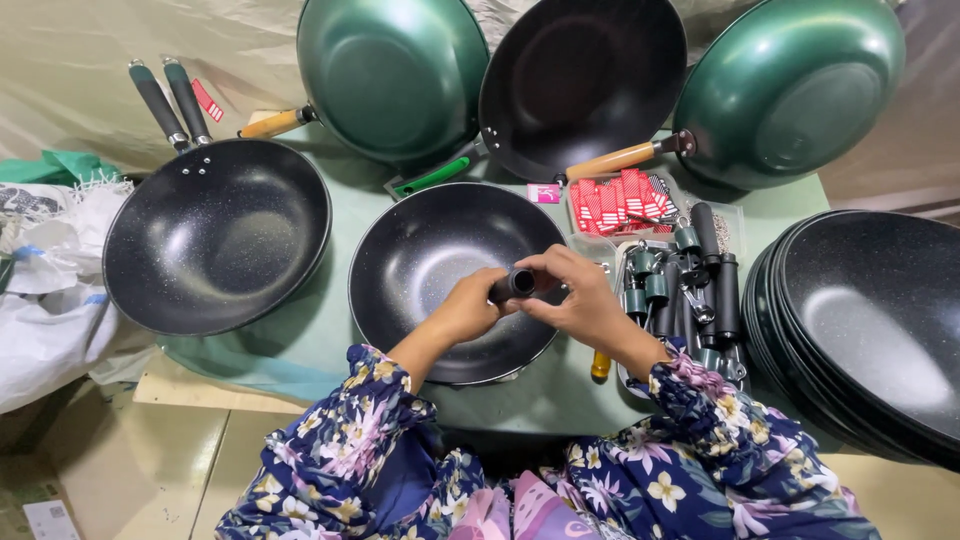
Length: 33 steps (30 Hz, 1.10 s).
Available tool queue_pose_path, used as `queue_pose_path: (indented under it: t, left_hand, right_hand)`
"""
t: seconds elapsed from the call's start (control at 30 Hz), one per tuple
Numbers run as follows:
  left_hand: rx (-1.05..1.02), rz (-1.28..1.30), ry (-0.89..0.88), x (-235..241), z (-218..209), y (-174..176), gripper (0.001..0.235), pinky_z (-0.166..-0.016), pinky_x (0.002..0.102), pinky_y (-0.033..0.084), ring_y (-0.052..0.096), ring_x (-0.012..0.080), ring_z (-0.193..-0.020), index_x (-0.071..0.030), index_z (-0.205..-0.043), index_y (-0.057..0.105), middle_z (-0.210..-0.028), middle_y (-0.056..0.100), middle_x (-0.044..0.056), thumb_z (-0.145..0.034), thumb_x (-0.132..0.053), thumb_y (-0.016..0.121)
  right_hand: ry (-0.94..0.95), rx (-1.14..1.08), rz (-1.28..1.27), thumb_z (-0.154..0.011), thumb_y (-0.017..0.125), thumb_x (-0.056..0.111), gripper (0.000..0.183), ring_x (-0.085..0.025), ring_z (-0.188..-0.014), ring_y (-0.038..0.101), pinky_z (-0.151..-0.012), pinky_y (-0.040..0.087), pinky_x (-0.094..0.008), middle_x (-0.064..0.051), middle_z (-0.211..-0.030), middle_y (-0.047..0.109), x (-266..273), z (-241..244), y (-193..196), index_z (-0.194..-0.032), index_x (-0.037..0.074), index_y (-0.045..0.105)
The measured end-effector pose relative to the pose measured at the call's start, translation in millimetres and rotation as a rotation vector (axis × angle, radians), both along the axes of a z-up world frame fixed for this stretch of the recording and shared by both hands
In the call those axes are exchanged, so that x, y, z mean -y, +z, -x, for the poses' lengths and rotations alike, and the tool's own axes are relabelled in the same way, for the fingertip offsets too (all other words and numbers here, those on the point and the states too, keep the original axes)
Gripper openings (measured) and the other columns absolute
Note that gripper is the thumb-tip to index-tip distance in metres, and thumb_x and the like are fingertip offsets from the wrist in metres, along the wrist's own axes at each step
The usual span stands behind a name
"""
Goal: Assembling a handle onto a wok using a screwdriver and screws
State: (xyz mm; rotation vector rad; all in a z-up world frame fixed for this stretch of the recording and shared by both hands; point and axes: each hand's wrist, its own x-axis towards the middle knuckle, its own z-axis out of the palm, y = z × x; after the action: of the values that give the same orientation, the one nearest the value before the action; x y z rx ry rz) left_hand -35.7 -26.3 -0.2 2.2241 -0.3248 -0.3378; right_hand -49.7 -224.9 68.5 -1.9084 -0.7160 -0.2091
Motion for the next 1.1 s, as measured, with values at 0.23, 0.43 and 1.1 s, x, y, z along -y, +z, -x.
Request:
queue_pose_path:
  t: [0.23,0.43,1.1]
  left_hand:
    - [-0.015,0.011,-0.003,4,2,0,0.022,-0.091,0.050,0.056,0.069,0.0400,-0.106,-0.015,-0.103,0.069,-0.105,0.070,0.013,-0.088,-0.028,0.077]
    - [-0.010,0.029,0.031,1,0,6,0.023,-0.094,0.051,0.055,0.068,0.0426,-0.109,-0.012,-0.106,0.068,-0.107,0.069,0.016,-0.090,-0.027,0.076]
    - [-0.001,0.290,0.159,-3,7,37,0.037,-0.068,0.033,0.058,0.074,0.0235,-0.075,-0.012,-0.120,0.067,-0.079,0.074,0.012,-0.094,-0.038,0.071]
  right_hand:
    - [-0.006,-0.018,0.015,-0.072,0.091,0.016,0.043,-0.024,-0.073,0.071,-0.069,0.059,-0.032,-0.010,-0.084,0.068,1,2,0,-0.112,0.008,0.075]
    - [-0.089,-0.063,-0.004,-0.076,0.089,0.017,0.045,-0.024,-0.074,0.071,-0.069,0.060,-0.030,-0.011,-0.088,0.069,9,-7,-8,-0.117,0.008,0.072]
    - [-0.194,-0.144,0.128,-0.081,0.083,0.020,0.050,-0.036,-0.112,0.064,-0.077,0.062,-0.036,-0.014,-0.127,0.057,24,-22,-22,-0.129,0.015,0.068]
